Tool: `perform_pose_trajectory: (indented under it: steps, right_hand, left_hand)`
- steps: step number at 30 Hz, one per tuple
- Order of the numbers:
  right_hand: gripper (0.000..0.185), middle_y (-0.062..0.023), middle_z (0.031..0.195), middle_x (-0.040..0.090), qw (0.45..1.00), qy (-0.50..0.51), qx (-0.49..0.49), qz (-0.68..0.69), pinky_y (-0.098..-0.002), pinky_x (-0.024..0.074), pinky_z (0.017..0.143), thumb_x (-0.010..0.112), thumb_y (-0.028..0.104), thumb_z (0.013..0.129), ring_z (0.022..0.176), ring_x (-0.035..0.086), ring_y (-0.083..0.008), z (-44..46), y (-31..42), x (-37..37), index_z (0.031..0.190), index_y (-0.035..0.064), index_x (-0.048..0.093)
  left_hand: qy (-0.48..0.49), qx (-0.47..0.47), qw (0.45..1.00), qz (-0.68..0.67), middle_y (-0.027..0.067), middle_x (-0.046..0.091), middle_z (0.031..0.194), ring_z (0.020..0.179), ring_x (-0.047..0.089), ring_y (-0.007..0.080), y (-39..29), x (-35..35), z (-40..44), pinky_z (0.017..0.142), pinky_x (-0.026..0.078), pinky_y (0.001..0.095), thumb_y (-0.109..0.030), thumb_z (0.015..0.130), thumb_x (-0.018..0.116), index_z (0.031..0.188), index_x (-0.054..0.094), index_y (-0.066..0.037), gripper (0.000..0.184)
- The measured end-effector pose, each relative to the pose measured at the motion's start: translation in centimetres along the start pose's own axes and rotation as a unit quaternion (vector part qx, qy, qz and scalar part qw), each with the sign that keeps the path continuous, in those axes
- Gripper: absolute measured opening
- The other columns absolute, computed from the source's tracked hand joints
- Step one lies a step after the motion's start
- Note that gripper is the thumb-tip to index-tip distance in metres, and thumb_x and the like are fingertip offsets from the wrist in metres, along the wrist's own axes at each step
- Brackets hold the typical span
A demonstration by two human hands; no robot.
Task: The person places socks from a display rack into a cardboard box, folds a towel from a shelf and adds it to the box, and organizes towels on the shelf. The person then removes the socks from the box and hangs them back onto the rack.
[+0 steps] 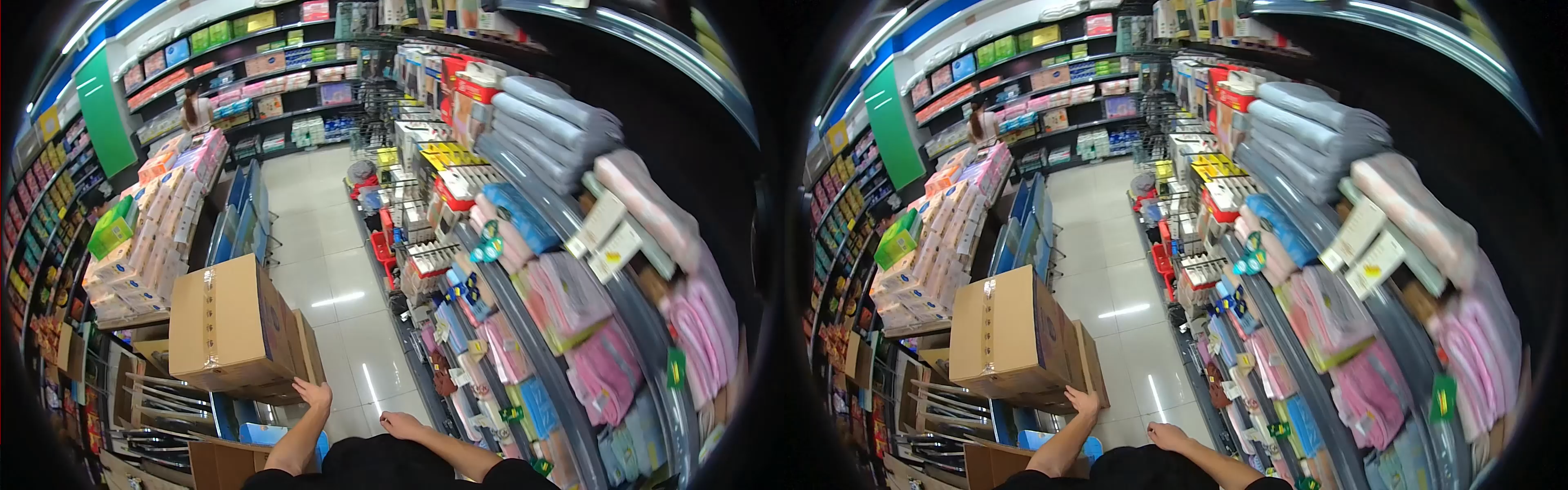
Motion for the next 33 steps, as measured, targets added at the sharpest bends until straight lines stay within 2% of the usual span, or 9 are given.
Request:
perform_pose_trajectory:
  steps: [3,7,9,11,15,19,22,25,33]
  right_hand:
    - [0.028,-0.0187,0.097,0.069,1.0,0.02,-0.012,-0.008,-0.0483,0.0511,0.081,0.051,0.029,0.096,0.091,0.066,-0.0391,3.4,-0.9,-2.2,0.107,0.0047,0.061]
    - [0.028,-0.0187,0.098,0.069,0.999,0.037,-0.007,-0.004,-0.0483,0.051,0.081,0.051,0.029,0.096,0.092,0.066,-0.039,7.8,-1.2,-4.1,0.106,0.005,0.061]
    - [0.028,-0.0187,0.098,0.069,0.999,0.035,-0.015,0.011,-0.0482,0.0508,0.081,0.052,0.03,0.096,0.093,0.065,-0.0392,9.8,-1.0,-4.9,0.106,0.0054,0.061]
    - [0.029,-0.0193,0.098,0.069,0.998,0.056,0.003,0.024,-0.0468,0.0509,0.082,0.054,0.031,0.096,0.094,0.065,-0.0387,12.2,-1.0,-5.8,0.109,0.0059,0.061]
    - [0.03,-0.0188,0.099,0.069,0.998,0.047,0.021,0.029,-0.0464,0.051,0.083,0.055,0.031,0.095,0.094,0.066,-0.0378,18.4,-1.9,-8.4,0.108,0.0052,0.062]
    - [0.03,-0.0181,0.1,0.07,0.997,0.025,0.076,0.008,-0.0457,0.0516,0.083,0.056,0.031,0.095,0.096,0.066,-0.037,25.2,-0.8,-12.9,0.108,0.0051,0.062]
    - [0.029,-0.017,0.096,0.07,0.997,0.004,0.067,0.024,-0.044,0.0524,0.081,0.057,0.03,0.095,0.093,0.068,-0.0357,30.8,0.4,-16.2,0.108,0.0049,0.063]
    - [0.027,-0.0159,0.092,0.071,0.996,-0.039,0.072,0.047,-0.0419,0.053,0.078,0.057,0.028,0.095,0.088,0.069,-0.033,34.8,1.8,-18.9,0.106,0.0036,0.063]
    - [0.029,-0.0159,0.095,0.071,0.995,-0.007,0.084,0.061,-0.0436,0.053,0.08,0.058,0.029,0.095,0.091,0.068,-0.0335,44.8,2.0,-22.6,0.107,0.0028,0.062]
  left_hand:
    - [0.028,0.014,0.998,-0.051,0.0279,0.01,0.158,0.145,0.02,0.042,-1.8,0.4,2.5,0.119,0.024,0.0453,-0.011,0.077,0.068,0.154,0.004,-0.003,0.101]
    - [0.01,0.003,1.0,-0.008,0.0275,0.017,0.157,0.142,0.028,0.0421,-2.1,2.3,6.9,0.117,0.03,0.0454,-0.011,0.078,0.066,0.154,0.005,-0.004,0.098]
    - [-0.014,-0.122,0.992,-0.009,0.027,0.022,0.155,0.139,0.034,0.044,-2.0,3.4,9.8,0.114,0.034,0.048,-0.01,0.081,0.064,0.154,0.006,-0.006,0.093]
    - [0.021,-0.194,0.981,-0.018,0.0275,0.024,0.153,0.141,0.031,0.0411,-2.5,3.6,12.4,0.119,0.026,0.0432,-0.011,0.085,0.062,0.154,0.003,-0.005,0.092]
    - [-0.008,-0.255,0.966,0.051,0.0251,0.036,0.145,0.132,0.042,0.0456,-6.1,4.8,18.0,0.111,0.036,0.0522,-0.017,0.088,0.063,0.15,0.018,-0.011,0.076]
    - [-0.026,-0.305,0.952,0.008,0.0265,0.035,0.144,0.134,0.039,0.0447,-11.5,5.9,24.0,0.111,0.035,0.0528,-0.018,0.09,0.06,0.146,0.021,-0.008,0.069]
    - [-0.107,-0.36,0.922,-0.098,0.0263,0.033,0.146,0.136,0.036,0.0443,-5.9,13.5,35.8,0.113,0.033,0.0523,-0.019,0.091,0.06,0.146,0.021,-0.008,0.068]
    - [-0.01,-0.264,0.964,-0.033,0.027,0.031,0.148,0.138,0.034,0.0434,-14.7,10.1,35.3,0.115,0.031,0.0509,-0.017,0.09,0.06,0.146,0.021,-0.01,0.069]
    - [0.031,-0.132,0.99,-0.041,0.0314,0.042,0.135,0.129,0.044,0.0426,-22.7,10.4,41.2,0.109,0.038,0.0511,-0.008,0.081,0.067,0.145,0.02,-0.009,0.08]
Point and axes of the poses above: each hand's wrist, its own z-axis towards the middle knuckle, its own x-axis out of the palm, y = z × x, the point moved 2 cm from there along z, towards the middle knuckle
